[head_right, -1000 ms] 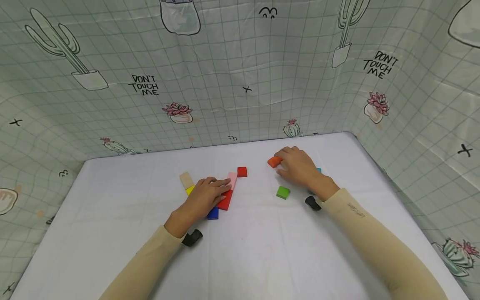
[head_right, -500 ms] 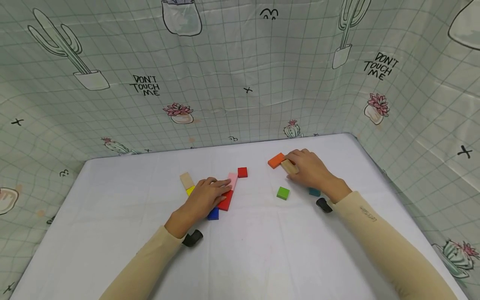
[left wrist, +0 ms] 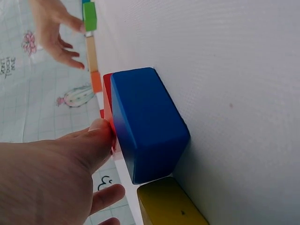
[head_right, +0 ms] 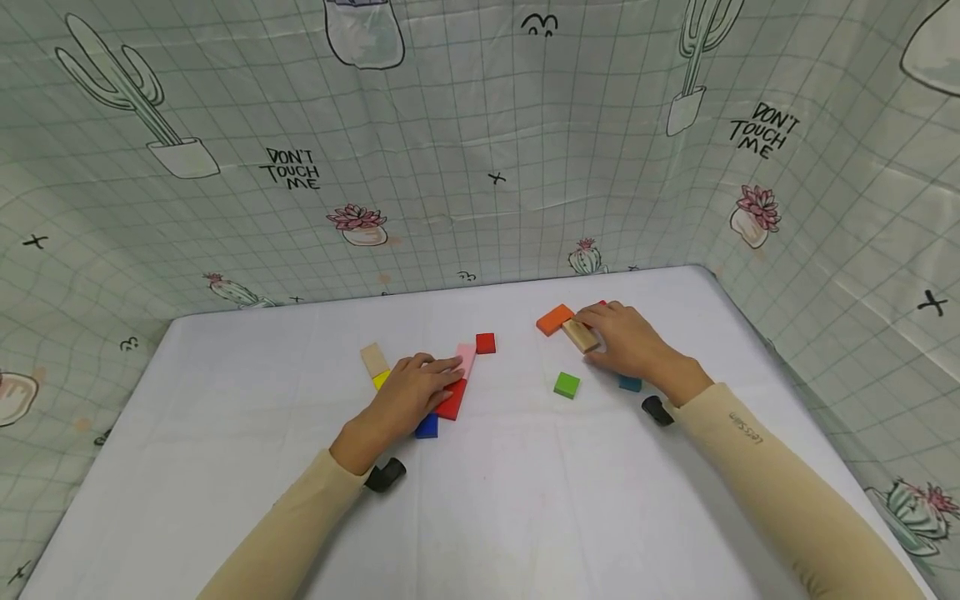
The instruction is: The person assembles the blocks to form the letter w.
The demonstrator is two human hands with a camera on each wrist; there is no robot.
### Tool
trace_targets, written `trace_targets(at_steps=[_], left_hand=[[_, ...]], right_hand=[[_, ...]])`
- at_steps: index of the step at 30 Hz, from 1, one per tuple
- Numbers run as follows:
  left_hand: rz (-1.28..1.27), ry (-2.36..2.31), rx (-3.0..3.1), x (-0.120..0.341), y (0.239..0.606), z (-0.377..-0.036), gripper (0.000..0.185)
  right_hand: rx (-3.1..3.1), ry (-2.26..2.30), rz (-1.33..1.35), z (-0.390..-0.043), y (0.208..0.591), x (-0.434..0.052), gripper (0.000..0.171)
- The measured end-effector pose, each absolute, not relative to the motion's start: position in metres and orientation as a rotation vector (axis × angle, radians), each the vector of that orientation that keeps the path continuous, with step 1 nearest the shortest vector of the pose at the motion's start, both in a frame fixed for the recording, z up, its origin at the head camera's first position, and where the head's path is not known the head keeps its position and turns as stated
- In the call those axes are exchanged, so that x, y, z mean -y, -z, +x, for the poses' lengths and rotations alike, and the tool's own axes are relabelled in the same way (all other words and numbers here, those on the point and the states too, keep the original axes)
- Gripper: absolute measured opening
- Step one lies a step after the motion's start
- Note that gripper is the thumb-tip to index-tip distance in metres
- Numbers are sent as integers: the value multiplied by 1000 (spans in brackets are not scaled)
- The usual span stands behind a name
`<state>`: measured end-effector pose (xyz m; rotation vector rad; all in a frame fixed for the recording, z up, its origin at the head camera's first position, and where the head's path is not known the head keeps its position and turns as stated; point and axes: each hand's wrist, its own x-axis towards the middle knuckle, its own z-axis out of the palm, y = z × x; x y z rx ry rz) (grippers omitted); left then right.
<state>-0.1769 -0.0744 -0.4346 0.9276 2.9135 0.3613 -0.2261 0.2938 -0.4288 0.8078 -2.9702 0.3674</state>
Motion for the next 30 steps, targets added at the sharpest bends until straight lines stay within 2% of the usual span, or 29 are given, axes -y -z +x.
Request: trace_targets(at_steps=[30], left_hand=[[912,-387,-2906,74,437,-178,44]], right_hand=[[2986,-320,827,-230,433,-293,59]])
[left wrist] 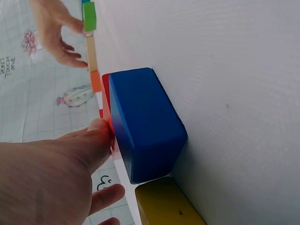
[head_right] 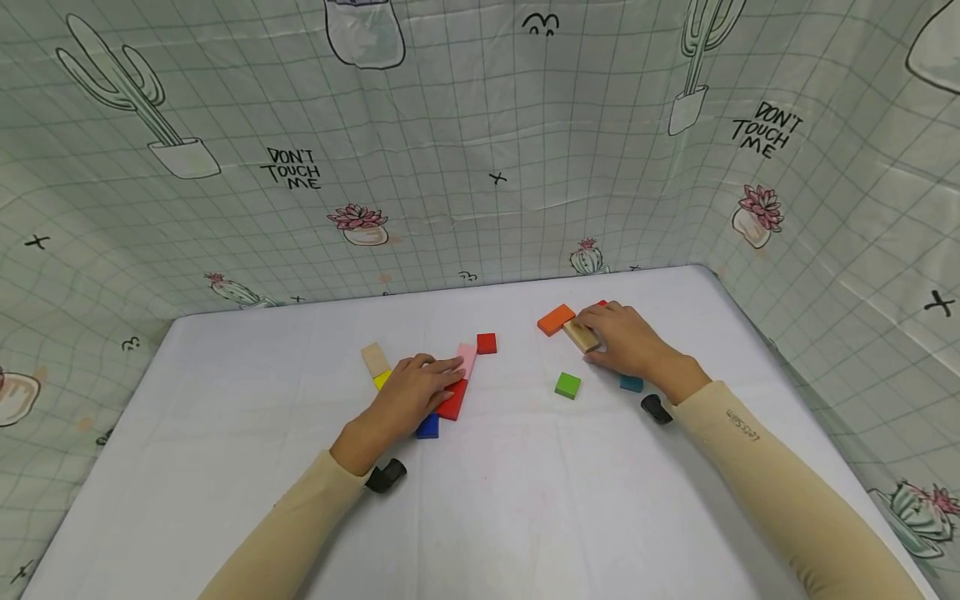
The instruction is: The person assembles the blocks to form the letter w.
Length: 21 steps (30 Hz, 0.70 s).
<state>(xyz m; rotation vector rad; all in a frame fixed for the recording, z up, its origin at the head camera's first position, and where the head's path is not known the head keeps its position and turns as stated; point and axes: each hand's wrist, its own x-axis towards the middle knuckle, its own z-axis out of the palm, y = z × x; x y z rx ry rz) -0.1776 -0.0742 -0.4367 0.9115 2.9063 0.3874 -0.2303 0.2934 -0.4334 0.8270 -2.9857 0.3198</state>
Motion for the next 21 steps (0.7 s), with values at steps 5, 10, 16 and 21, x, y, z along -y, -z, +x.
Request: trace_targets(at_steps=[5,10,16,21], left_hand=[[914,-390,-2910,75,437,-177,44],[915,-380,-2912,75,437,-177,44],[913,-377,-2917,75,437,-178,44],[916,-371,-2918,75,438,-178,44]], right_hand=[[2994,-328,835,-231,434,-294,58],[3008,-346,852,-231,432,-293,59],[2990,-381,894,-231,430,-291,58],[2990,-396,917,-232,430,-290,58]])
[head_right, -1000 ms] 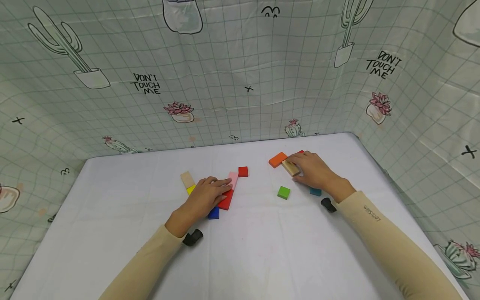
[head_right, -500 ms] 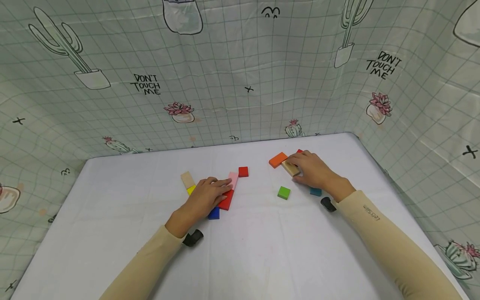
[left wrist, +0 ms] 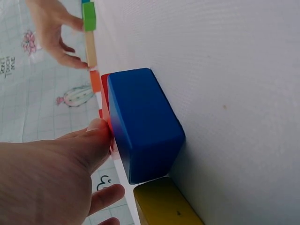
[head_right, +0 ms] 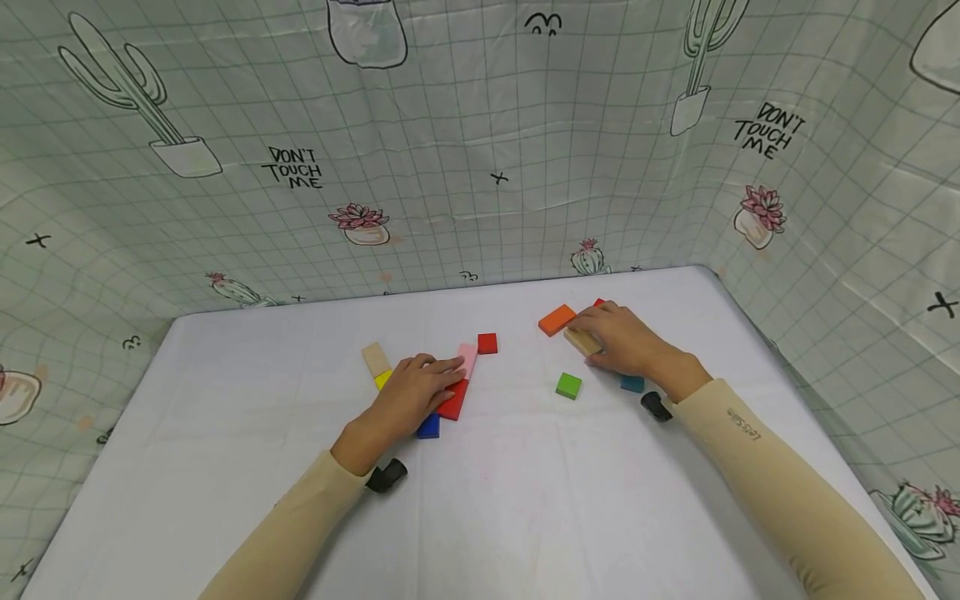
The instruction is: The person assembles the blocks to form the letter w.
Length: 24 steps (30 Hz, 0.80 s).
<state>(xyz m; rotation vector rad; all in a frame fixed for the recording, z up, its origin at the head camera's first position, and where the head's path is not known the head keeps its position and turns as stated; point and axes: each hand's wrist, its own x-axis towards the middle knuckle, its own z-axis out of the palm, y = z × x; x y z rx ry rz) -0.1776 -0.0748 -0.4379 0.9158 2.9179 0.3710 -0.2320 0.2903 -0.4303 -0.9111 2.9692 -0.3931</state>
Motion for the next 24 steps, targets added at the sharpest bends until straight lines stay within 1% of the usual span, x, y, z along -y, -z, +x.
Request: trace_targets(at_steps=[11,24], left_hand=[[904,-345,-2904,74,437,-177,44],[900,-334,-2906,74,436,-177,44]], right_hand=[[-2921,384,-921,-232,427,-293,61],[-2901,358,-957,-234,425,-294,56]])
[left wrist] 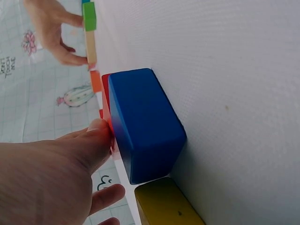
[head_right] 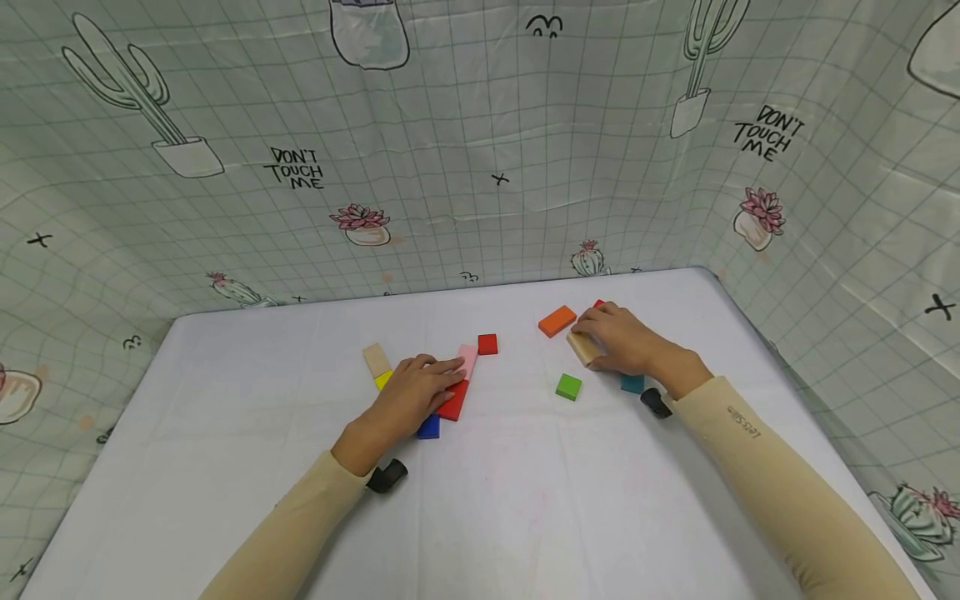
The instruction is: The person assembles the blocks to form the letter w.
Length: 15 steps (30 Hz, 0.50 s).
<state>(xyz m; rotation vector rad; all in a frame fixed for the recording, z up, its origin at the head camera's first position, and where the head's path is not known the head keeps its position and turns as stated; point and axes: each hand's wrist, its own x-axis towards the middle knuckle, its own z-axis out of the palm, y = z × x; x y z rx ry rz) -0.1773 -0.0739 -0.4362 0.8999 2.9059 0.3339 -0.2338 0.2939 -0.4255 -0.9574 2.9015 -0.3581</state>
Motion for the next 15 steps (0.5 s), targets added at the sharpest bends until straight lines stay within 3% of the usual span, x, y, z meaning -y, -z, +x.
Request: trace_targets(at_steps=[15], left_hand=[[889,-345,-2907,74,437,-177,45]], right_hand=[[-2884,404,-1082,-232,420,-283,57]])
